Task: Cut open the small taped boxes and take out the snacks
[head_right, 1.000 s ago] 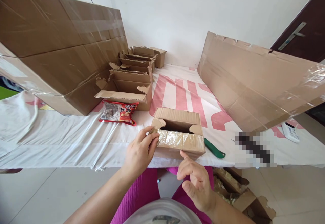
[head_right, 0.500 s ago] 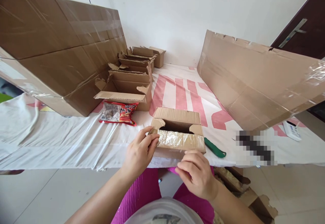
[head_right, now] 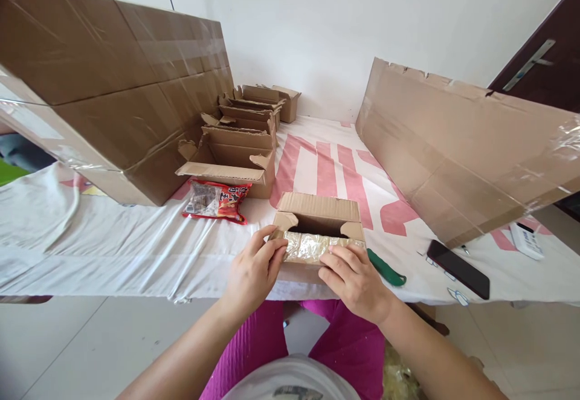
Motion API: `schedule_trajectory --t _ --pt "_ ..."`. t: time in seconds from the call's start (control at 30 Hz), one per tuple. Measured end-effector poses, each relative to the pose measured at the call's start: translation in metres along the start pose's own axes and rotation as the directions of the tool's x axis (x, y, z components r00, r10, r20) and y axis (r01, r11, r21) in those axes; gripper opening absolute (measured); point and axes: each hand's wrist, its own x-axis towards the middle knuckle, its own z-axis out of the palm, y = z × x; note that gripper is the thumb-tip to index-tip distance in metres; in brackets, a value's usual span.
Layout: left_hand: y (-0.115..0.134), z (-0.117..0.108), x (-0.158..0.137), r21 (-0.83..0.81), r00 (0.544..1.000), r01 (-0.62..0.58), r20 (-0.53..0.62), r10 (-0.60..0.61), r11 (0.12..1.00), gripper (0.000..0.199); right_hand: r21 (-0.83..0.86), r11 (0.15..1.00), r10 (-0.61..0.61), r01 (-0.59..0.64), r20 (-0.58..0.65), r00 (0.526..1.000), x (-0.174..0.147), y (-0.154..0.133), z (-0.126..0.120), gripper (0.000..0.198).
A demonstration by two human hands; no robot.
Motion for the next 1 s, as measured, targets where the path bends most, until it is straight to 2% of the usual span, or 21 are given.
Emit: schedule_trajectory --t 0.1,0.33,0.5,0.67,0.83,1.0 --pt "0.001 0.000 -0.001 -0.003 1.000 0.002 0.003 -0.002 1.000 0.015 0.073 0.996 0.046 -0.047 0.028 0.999 0.000 -0.001 0.004 0.018" --pt "0.000 0.001 -0.002 -0.016 1.000 0.011 0.023 -0.011 1.000 0.016 0.280 0.914 0.311 -0.293 -0.020 0.950 0.012 -0.010 0.006 0.018" --pt "-0.001 0.000 -0.002 -0.044 1.000 -0.002 0.018 0.003 0.999 0.017 0.258 0.860 0.466 -0.441 -0.039 0.884 0.020 -0.008 0.007 0.015" --pt "-0.001 0.001 -0.002 -0.043 1.000 -0.008 0.013 0.009 0.999 0.015 0.213 0.835 0.526 -0.508 -0.038 0.850 0.026 -0.003 0.011 0.012" --pt "-0.001 0.001 -0.003 -0.043 1.000 -0.010 -0.006 0.009 0.999 0.014 0.241 0.750 0.632 -0.616 0.014 0.775 0.033 0.004 0.013 0.011" --pt "-0.001 0.001 -0.003 -0.061 1.000 0.008 0.005 -0.007 0.998 0.012 0.230 0.735 0.655 -0.638 0.002 0.755 0.036 0.012 0.013 0.009"
